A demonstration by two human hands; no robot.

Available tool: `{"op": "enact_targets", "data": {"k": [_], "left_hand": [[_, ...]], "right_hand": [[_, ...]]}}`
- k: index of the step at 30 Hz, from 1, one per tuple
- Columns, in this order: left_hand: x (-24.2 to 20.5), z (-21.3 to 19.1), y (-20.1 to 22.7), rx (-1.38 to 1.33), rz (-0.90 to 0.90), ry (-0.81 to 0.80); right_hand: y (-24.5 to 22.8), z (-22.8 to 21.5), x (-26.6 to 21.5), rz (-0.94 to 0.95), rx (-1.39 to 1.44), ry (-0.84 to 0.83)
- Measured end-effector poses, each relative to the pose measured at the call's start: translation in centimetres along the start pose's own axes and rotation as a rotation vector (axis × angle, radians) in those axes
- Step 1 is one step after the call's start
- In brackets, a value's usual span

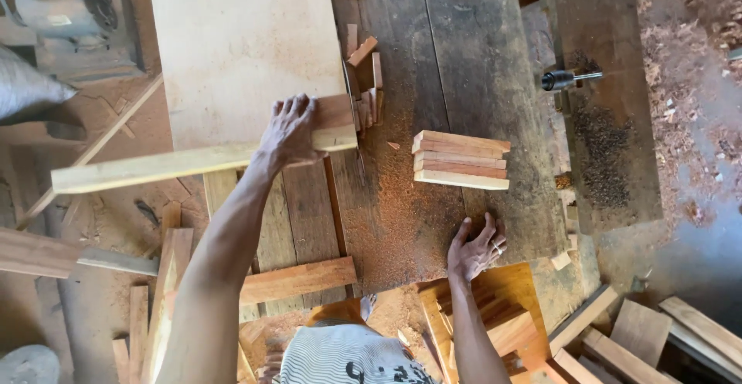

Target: Organizing and aligning small rectangular wood blocks on a workbench in a workshop.

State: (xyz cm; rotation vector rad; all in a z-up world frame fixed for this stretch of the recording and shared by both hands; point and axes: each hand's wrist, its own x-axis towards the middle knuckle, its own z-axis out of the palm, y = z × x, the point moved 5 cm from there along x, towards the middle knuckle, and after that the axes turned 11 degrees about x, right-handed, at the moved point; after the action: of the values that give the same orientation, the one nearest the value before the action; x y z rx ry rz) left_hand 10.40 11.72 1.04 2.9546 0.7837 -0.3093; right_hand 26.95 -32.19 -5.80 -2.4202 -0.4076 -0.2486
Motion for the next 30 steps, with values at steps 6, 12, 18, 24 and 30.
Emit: {"op": "enact_targets", "data": {"k": [6,12,18,24,30], "left_hand": [[-6.1,1.5,3.6,-0.035,0.025,0.008],[-8.6,4.6,2.3,-0.25,-0.085,0.102],[-11.0,-1.3,1.7,-0.306,-0.032,0.144],[-19.3,-12.6,16.3,-0.238,0.171,0.432],[-25.5,-4.6,32.1,-0.609,0.275,0.202]], "right_hand": [[1.0,0.6,0.1,0.112,-0.038,-0.056],[1.1,0.1,0.2,0.086,0.037,-0.042],[0.7,-1.9,-1.1,0.051,0.325,-0.053],[-3.2,-6.7,-9.4,0.175,1.61,-0.026],[-5.9,-16.2,-12.2,0.453,1.001,-0.289]]}}
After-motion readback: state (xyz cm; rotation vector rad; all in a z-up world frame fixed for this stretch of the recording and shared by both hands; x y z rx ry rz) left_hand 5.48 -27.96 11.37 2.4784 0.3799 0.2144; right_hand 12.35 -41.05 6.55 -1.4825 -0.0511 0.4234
